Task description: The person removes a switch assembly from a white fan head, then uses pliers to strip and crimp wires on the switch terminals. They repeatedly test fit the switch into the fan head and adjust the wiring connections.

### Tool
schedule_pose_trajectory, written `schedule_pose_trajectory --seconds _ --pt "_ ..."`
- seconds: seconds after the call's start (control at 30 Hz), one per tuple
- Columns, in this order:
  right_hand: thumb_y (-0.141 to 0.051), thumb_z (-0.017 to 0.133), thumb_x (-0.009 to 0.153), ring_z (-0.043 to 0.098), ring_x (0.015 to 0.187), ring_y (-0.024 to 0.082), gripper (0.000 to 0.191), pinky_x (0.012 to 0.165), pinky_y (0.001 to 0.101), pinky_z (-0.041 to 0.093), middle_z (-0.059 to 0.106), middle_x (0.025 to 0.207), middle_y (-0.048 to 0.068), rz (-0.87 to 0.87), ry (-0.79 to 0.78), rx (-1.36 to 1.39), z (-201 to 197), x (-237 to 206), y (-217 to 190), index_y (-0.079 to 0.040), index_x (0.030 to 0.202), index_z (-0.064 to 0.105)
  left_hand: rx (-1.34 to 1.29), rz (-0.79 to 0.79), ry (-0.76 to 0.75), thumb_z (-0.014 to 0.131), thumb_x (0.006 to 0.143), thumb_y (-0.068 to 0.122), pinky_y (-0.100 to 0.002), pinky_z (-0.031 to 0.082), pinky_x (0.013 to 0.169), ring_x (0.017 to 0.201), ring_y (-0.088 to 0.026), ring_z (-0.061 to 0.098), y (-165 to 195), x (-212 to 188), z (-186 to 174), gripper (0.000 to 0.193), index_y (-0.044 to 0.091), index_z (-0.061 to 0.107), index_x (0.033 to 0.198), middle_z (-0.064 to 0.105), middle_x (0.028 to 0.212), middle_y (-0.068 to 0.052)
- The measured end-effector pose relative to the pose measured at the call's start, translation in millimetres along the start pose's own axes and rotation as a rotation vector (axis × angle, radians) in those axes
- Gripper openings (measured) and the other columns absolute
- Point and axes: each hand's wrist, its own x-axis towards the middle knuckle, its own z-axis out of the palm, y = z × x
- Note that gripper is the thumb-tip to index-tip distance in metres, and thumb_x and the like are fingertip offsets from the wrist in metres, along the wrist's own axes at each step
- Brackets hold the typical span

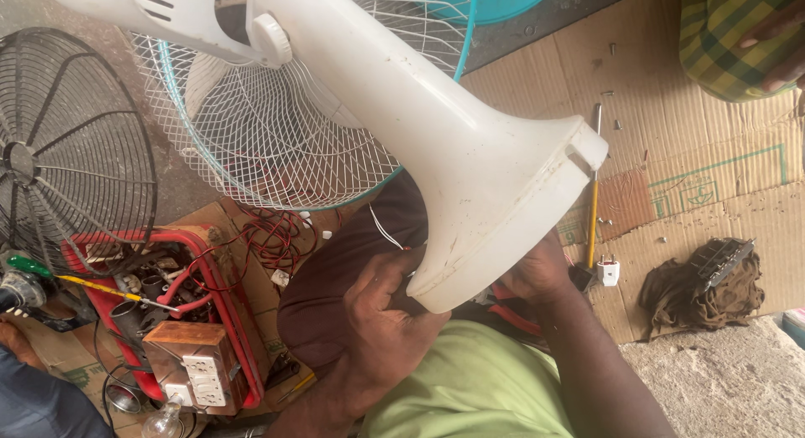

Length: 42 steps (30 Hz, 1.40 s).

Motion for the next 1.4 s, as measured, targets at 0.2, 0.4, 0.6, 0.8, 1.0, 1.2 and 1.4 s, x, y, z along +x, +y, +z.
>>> schedule_pose_trajectory --seconds 0.2,0.4,0.6,0.8,1.0,1.2,1.4 --pt "-0.015 0.070 0.094 0.067 0.116 0.027 0.052 0.096 0.0440 0.057 0.065 0.131 0.014 0.007 0.009 -0.021 2 -1 -1 0.002 0.141 0.052 0.027 0.020 0.069 0.083 0.080 0.003 -0.031 0.064 0.078 0.099 -0.022 0.075 1 -4 11 0.048 -0.001 0.065 0.124 0.067 0.115 -0.014" --pt "-0.017 0.068 0.095 0.067 0.114 0.027 0.052 0.094 0.0436 0.058 0.066 0.130 0.014 0.005 0.047 -0.060 0 0 -2 0.000 0.141 0.052 0.070 0.075 0.183 0.084 0.079 0.005 -0.037 0.061 0.085 0.106 -0.028 0.070 0 -3 30 0.053 -0.004 0.058 0.124 0.061 0.120 -0.018" --pt "-0.016 0.069 0.093 0.067 0.114 0.026 0.054 0.092 0.0433 0.059 0.066 0.129 0.013 0.004 0.058 -0.089 1 -1 -2 0.000 0.142 0.051 0.105 0.135 0.198 0.086 0.081 0.004 -0.039 0.060 0.089 0.109 -0.028 0.069 -8 6 38 0.051 -0.001 0.059 0.124 0.066 0.119 -0.017" --pt "-0.015 0.070 0.094 0.069 0.111 0.027 0.053 0.090 0.0432 0.060 0.066 0.128 0.015 0.008 0.025 -0.071 2 -1 -3 0.001 0.141 0.052 0.006 0.112 0.148 0.086 0.084 0.005 -0.034 0.063 0.085 0.102 -0.022 0.074 -15 8 34 0.049 -0.001 0.059 0.124 0.071 0.114 -0.013" --pt "-0.015 0.071 0.092 0.070 0.109 0.027 0.054 0.088 0.0428 0.061 0.066 0.127 0.015 0.014 0.062 -0.100 4 -1 -4 0.001 0.140 0.052 0.003 0.119 0.123 0.087 0.084 0.005 -0.033 0.063 0.084 0.100 -0.021 0.075 -15 7 31 0.050 -0.002 0.059 0.125 0.071 0.114 -0.012" --pt "-0.015 0.071 0.094 0.069 0.111 0.027 0.053 0.090 0.0423 0.060 0.066 0.128 0.015 -0.007 0.030 -0.080 7 -1 -5 0.002 0.141 0.052 0.008 0.180 0.201 0.087 0.083 0.003 -0.036 0.062 0.091 0.107 -0.026 0.074 -14 8 42 0.056 -0.001 0.055 0.129 0.070 0.119 -0.014" --pt "-0.015 0.070 0.095 0.069 0.111 0.027 0.053 0.091 0.0427 0.059 0.066 0.128 0.015 -0.001 0.026 -0.055 10 -2 -5 0.001 0.141 0.052 -0.021 0.137 0.190 0.085 0.085 0.002 -0.036 0.061 0.094 0.109 -0.026 0.074 -15 7 44 0.053 -0.001 0.057 0.130 0.070 0.119 -0.014"
